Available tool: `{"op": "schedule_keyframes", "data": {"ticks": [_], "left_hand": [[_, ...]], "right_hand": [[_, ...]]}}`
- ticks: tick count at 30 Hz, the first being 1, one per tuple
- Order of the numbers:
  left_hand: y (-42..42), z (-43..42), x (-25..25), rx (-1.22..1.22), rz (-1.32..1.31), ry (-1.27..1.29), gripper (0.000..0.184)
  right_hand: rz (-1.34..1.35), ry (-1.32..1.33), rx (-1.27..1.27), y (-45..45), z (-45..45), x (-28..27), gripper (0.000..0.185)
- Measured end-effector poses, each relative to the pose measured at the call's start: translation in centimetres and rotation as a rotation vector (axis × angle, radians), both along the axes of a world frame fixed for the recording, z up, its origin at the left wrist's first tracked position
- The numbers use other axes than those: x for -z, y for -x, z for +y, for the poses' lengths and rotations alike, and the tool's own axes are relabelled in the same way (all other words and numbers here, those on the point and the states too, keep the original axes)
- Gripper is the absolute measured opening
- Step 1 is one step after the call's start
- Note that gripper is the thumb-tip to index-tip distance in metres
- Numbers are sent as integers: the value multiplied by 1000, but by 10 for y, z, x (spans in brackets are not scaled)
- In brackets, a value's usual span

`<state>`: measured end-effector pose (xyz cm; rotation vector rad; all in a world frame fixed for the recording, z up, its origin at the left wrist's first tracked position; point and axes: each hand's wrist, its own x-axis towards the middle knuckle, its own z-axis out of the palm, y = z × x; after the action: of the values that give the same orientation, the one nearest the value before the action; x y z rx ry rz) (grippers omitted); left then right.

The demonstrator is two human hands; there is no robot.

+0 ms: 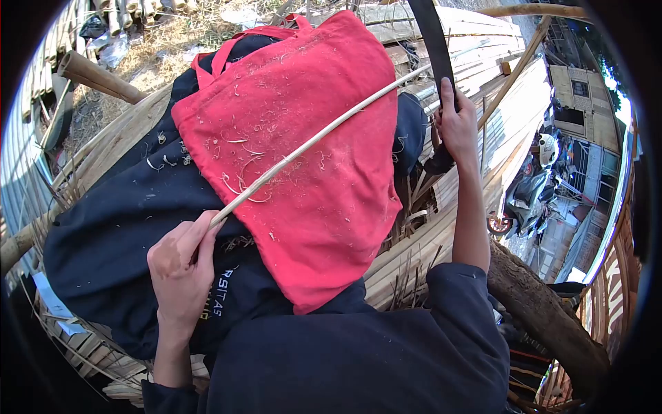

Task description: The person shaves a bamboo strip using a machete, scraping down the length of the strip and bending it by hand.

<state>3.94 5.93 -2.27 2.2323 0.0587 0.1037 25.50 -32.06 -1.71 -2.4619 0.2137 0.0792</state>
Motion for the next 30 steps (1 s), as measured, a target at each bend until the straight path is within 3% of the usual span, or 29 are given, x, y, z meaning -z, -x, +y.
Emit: {"op": "schedule_keyframes", "data": {"ticks": [4,7,8,9,11,15,17,21,23,25,27,30], "left_hand": [[-1,-4,-9,-12,93,9,14],[-12,-13,-3,-15,115,59,15],[-15,-17,1,-30,130,116,15],[-16,-21,4,-46,145,173,16],[-15,-25,7,-58,153,215,16],[-9,-15,6,-43,178,152,16],[-11,-19,7,-40,113,199,16],[-22,-34,-2,-47,141,204,16],[-22,-32,-2,-22,162,173,16],[-13,-30,0,-45,167,196,16],[-10,-23,1,-40,172,182,16],[-14,-27,10,-24,148,214,16]], "right_hand": [[116,-64,2,23,24,-3,50],[26,-141,-294,73,63,1,37],[160,-118,-360,84,68,-7,33],[71,-32,-511,89,71,-10,31],[22,4,-531,87,64,-10,32],[16,-23,-86,47,34,-11,41],[-17,34,-35,40,31,-13,41],[65,-67,-313,86,66,-8,36],[25,15,-412,90,62,-5,39],[140,58,-330,77,58,-19,41],[12,-25,-204,60,44,-8,44],[32,4,-254,62,49,-7,40]]}}
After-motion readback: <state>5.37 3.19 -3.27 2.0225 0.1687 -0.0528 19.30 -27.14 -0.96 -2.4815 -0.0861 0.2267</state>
